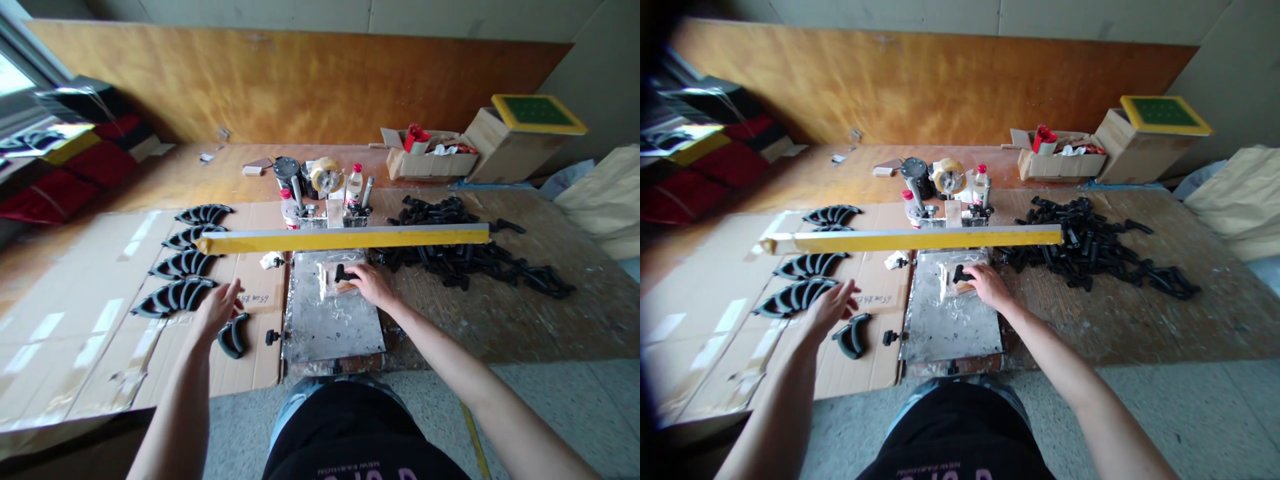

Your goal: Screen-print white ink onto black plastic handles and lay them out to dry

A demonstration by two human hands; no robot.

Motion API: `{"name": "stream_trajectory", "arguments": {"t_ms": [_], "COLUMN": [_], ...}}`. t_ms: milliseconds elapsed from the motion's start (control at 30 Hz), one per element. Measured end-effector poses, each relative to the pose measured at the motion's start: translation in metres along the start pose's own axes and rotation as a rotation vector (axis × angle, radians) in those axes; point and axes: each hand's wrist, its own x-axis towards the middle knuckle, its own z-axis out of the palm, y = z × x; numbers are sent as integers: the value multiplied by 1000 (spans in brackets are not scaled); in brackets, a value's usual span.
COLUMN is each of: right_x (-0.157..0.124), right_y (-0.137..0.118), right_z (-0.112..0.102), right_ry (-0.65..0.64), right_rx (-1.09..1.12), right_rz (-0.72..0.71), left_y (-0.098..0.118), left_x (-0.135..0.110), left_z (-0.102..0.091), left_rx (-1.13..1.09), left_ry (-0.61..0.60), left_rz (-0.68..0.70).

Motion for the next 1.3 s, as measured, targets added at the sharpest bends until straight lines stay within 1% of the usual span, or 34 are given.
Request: {"name": "stream_trajectory", "arguments": {"t_ms": [67, 133, 167, 233, 300, 333, 400, 467, 500, 567, 633, 667, 733, 800, 833, 900, 967, 1033, 1100, 1133, 1167, 1200, 1267, 1300], "right_x": [8, 10, 10, 7, 3, 1, 0, 4, 9, 27, 52, 65, 89, 101, 101, 91, 72, 55, 48, 48, 50, 52, 52, 49], "right_y": [-11, -16, -18, -20, -19, -16, -4, 12, 19, 23, 15, 8, -10, -24, -29, -35, -38, -40, -42, -42, -42, -42, -41, -41], "right_z": [16, 28, 31, 30, 19, 9, -15, -41, -52, -64, -63, -57, -41, -23, -16, -8, -10, -22, -35, -40, -42, -42, -34, -29], "right_ry": [-90, -120, -119, -105, -19, 47, 190, 292, 328, 391, 383, 340, 186, 13, -57, -151, -220, -296, -372, -396, -401, -378, -279, -228], "right_rx": [-47, -116, -147, -180, -171, -163, -161, -181, -192, -211, -241, -261, -308, -349, -363, -369, -341, -291, -232, -204, -182, -172, -190, -208], "right_rz": [-110, -144, -145, -144, -83, -26, 108, 213, 243, 256, 171, 107, 7, -7, 0, -17, -125, -274, -372, -385, -375, -349, -301, -301], "left_y": [40, 74, 87, 104, 105, 101, 82, 54, 39, 7, -20, -32, -48, -57, -60, -62, -62, -63, -62, -62, -61, -60, -57, -56], "left_x": [0, -5, -10, -20, -31, -36, -46, -55, -57, -58, -53, -49, -40, -34, -32, -31, -32, -33, -34, -34, -35, -35, -37, -38], "left_z": [14, 32, 40, 52, 58, 58, 56, 56, 59, 69, 85, 93, 105, 111, 112, 111, 110, 110, 111, 111, 111, 111, 110, 109], "left_rx": [-196, -423, -510, -588, -606, -610, -573, -469, -409, -327, -299, -289, -264, -238, -226, -222, -242, -260, -266, -272, -282, -295, -325, -340], "left_ry": [5, -39, -69, -97, -84, -87, -123, -172, -189, -225, -250, -253, -251, -252, -258, -271, -277, -278, -266, -259, -253, -248, -249, -254], "left_rz": [203, 371, 418, 443, 439, 423, 355, 257, 211, 137, 89, 74, 64, 64, 61, 55, 54, 60, 65, 67, 68, 67, 57, 46]}}
